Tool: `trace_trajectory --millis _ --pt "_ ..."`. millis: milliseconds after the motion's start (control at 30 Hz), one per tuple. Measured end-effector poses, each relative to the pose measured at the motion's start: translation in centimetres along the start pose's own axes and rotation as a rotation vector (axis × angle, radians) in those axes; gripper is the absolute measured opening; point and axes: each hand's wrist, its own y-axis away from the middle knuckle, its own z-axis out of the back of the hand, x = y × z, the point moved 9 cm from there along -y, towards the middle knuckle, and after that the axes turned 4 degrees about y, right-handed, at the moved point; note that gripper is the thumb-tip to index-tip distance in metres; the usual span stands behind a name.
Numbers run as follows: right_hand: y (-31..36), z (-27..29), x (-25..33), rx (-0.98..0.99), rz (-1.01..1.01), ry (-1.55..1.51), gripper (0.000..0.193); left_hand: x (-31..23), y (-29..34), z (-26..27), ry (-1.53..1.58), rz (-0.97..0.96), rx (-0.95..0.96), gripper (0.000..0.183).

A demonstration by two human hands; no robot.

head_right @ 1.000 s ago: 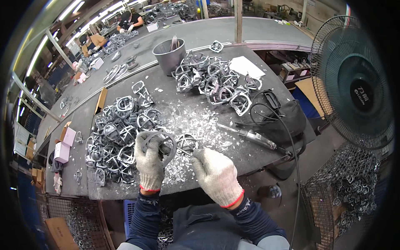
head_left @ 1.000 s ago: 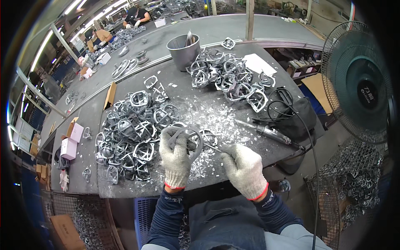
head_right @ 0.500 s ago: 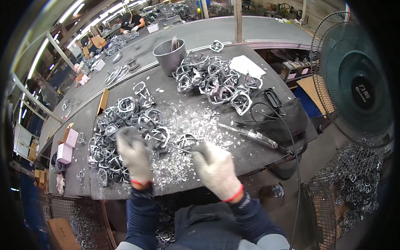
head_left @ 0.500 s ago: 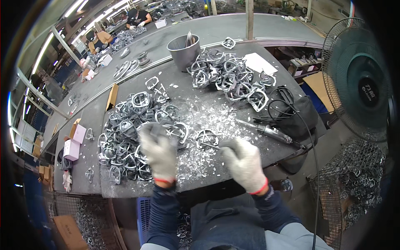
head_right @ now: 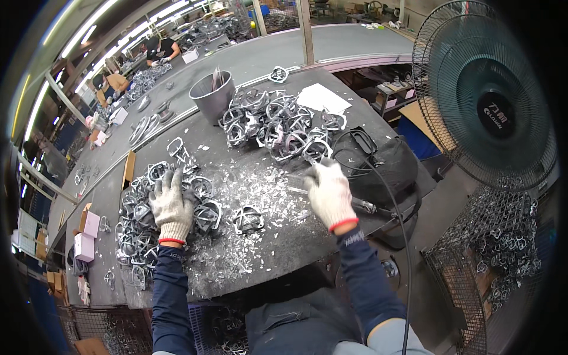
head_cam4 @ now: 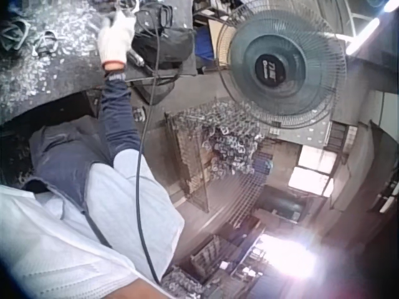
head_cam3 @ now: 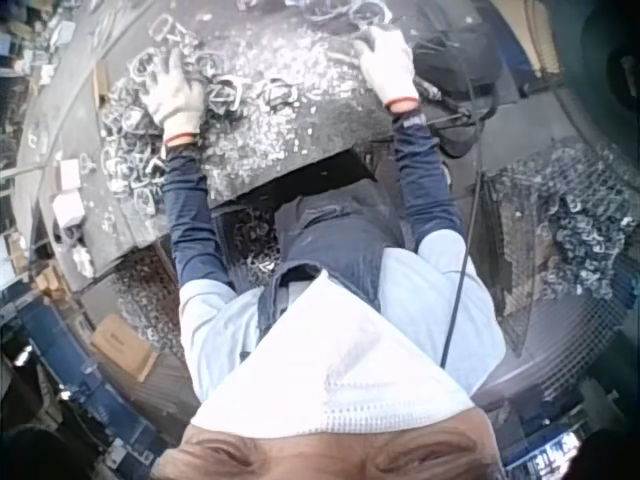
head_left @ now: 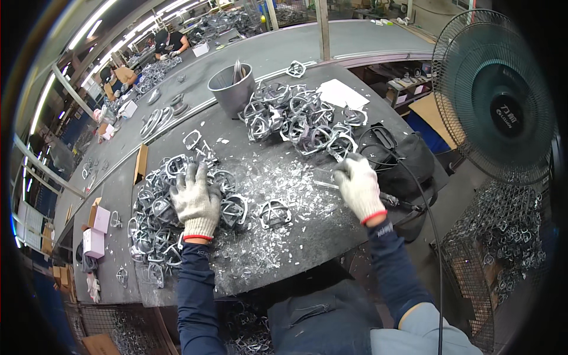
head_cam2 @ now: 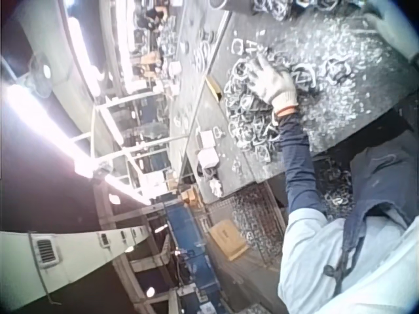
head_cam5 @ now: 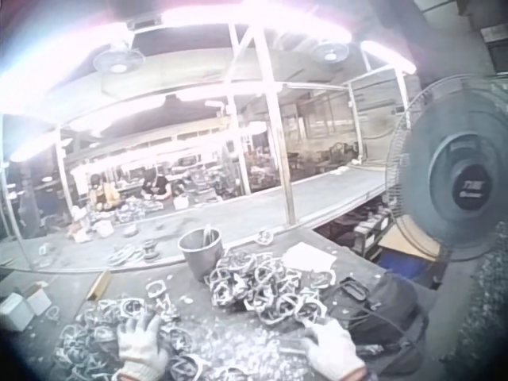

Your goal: The person picks up metal parts one by one, deburrs them with a hand tool, and places them on the table.

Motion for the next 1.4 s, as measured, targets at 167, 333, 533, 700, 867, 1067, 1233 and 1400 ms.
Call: trace_trajectory --millis 167,333,533,700,867,1067,1233,1400 --pt "-2.3 -0.7 -3.3 0.14 -0.257 -0.004 0.022 -0.4 1.2 0.8 0.119 -0.031 -0.136 0.062" --pt "-1.8 -1.8 -3.4 0.062 -0.251 0.016 0.023 -2.0 3.2 3.4 0.26 -0.132 -0.388 0.053" --pt "-5.0 -3.6 -5.1 0.084 -0.338 0.075 0.025 -9.9 6.3 7.1 0.897 -0.19 -0.265 0.034" --pt "-3.0 -1.9 -3.6 -0.168 -0.25 -0.008 0.018 -11.9 8.3 1.6 1.547 0.215 0.212 0.053" --pt "5.3 -2.5 6.7 0.131 -0.305 -0.93 0.012 -13.9 9.4 -1.7 2.203 0.647 0.283 0.074" --pt "9.9 -6.0 12.4 0.522 -0.206 -0.964 0.017 -10.9 11.2 -1.4 2.432 0.957 -0.103 0.032" --pt "9.7 -1.4 15.3 0.347 0.192 -0.628 0.018 -6.8 13.1 2.2 2.005 0.955 -0.464 0.028" --pt "9.4 2.3 16.4 0.146 0.327 -0.323 0.016 -6.4 13.6 2.1 1.941 0.799 -0.399 0.026"
